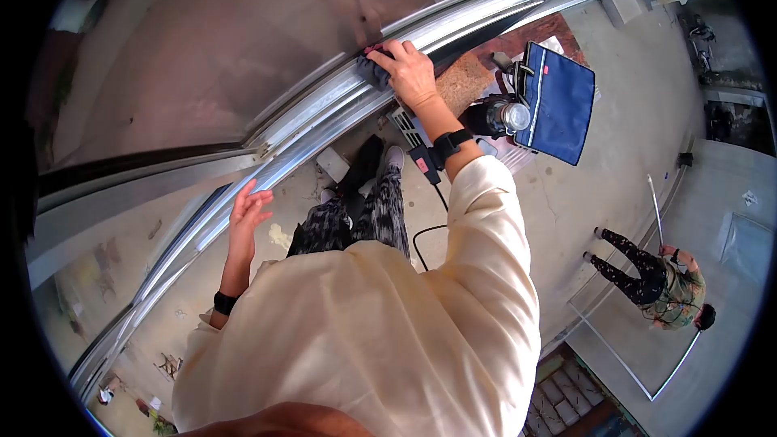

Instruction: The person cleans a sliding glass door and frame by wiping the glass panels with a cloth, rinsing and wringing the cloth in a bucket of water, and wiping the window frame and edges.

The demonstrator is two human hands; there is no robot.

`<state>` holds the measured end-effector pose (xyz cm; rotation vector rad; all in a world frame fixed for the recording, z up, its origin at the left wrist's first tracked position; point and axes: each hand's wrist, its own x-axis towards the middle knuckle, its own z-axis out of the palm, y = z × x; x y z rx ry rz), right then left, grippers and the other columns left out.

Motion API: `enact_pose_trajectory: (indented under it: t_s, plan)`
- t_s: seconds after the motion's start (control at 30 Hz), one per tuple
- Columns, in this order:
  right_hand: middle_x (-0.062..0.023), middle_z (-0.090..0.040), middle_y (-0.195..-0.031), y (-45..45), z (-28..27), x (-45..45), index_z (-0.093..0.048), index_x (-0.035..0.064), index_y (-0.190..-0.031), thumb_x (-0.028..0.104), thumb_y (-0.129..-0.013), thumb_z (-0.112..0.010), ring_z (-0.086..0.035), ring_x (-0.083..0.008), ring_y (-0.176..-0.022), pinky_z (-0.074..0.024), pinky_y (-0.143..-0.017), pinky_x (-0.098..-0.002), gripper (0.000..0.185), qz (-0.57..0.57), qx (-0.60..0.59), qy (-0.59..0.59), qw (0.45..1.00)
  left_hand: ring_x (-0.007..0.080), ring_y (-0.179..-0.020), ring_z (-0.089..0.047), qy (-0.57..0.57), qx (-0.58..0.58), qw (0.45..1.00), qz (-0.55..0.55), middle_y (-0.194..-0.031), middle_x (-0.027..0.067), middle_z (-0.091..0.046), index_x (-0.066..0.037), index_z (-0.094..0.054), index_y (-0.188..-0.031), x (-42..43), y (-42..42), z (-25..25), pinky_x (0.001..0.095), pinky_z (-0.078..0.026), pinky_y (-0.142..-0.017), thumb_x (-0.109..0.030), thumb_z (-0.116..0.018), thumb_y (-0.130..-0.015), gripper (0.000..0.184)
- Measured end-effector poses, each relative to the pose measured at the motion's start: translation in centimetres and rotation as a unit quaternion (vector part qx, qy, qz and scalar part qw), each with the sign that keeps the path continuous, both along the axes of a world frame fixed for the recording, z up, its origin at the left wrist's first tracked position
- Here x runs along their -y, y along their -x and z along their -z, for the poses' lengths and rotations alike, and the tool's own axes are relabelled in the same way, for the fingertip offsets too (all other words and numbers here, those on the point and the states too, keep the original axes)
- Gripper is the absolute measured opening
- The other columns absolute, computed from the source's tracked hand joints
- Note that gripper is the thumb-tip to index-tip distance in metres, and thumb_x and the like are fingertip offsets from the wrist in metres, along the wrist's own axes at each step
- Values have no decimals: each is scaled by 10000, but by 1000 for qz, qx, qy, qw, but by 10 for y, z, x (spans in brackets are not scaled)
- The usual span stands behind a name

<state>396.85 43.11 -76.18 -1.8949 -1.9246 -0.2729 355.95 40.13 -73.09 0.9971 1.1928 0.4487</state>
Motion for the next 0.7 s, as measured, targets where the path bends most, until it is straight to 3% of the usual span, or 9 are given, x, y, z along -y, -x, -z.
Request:
enact_pose_trajectory:
  t_s: [0.37,0.57,0.7]
  plan:
    - [12,-551,-972,-205,-13,-5,-673,239,-1021,41,-665,-592,-547,-188,-838,-514,-707,-296,415,15,62,29,998,174,-1083,-525,34,-14,999,4,-1145,81,-569,-114,-396,-1344,-9,-129,2,314,-458,-840,-151,-484,-930,425]
    - [17,-536,-936,-311,-9,-5,-667,265,-1033,11,-663,-580,-558,-192,-861,-515,-689,-312,458,152,110,58,980,176,-1073,-531,65,1,998,1,-1150,89,-565,-104,-388,-1346,-14,-177,5,317,-465,-847,-146,-493,-926,435]
    - [-1,-541,-977,-363,2,-11,-671,271,-1048,25,-681,-575,-580,-223,-897,-504,-735,-353,452,236,72,65,967,176,-1072,-532,71,-9,997,1,-1149,93,-564,-101,-383,-1348,-19,-191,6,318,-465,-848,-148,-491,-929,435]
